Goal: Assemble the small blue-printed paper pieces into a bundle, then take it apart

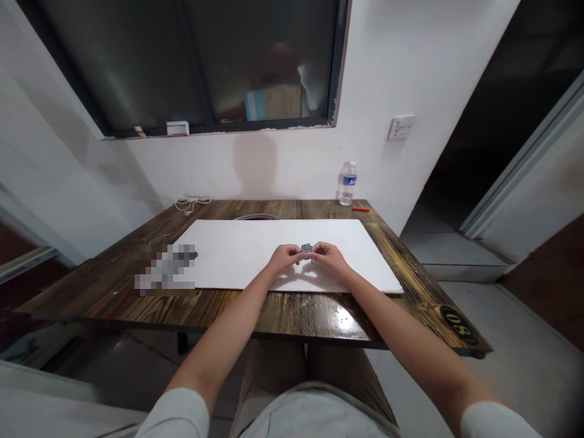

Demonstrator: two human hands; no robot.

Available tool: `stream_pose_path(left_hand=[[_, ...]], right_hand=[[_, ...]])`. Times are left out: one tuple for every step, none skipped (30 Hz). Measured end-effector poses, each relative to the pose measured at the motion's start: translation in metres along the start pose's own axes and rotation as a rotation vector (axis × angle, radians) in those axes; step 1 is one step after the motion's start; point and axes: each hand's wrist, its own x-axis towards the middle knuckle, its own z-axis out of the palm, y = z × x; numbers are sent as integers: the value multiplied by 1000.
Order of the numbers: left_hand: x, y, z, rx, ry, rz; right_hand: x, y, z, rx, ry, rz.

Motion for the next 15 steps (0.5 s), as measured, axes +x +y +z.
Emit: stream_pose_path(left_hand=[[0, 0, 0, 8, 0, -4], [0, 0, 0, 19, 2, -7], [0, 0, 0, 29, 7, -7], [0, 0, 0, 35, 13, -6], [0, -1, 0, 36, 20, -3], [-1, -1, 0, 33, 27, -1], [-1, -1, -1, 28, 35, -1], [-1, -1, -1, 22, 40, -3], [-1, -1, -1, 18, 45, -7], [-1, -1, -1, 17, 50, -12], [-1, -1, -1, 20, 55, -18], [0, -1, -1, 24, 60, -21], [0, -1, -1, 27, 64, -22], [0, -1, -1, 28, 68, -20], [1, -1, -2, 27, 74, -17]], right_hand=[[0, -1, 0, 5, -9, 4], [-1, -1, 0, 11, -18, 9], [-1, -2, 0, 18, -24, 15], [-1, -2, 0, 26, -28, 20], [-1, -2, 0, 36, -32, 26], [-1, -2, 0, 46, -36, 32], [-1, -2, 0, 55, -40, 38], [0, -2, 0, 60, -48, 45], [1, -1, 0, 62, -54, 52], [2, -1, -1, 59, -62, 59], [3, 0, -2, 51, -67, 62], [4, 1, -2, 40, -73, 63], [5, 2, -4, 27, -76, 59], [7, 3, -5, 13, -73, 49], [9, 3, -7, -2, -65, 35]])
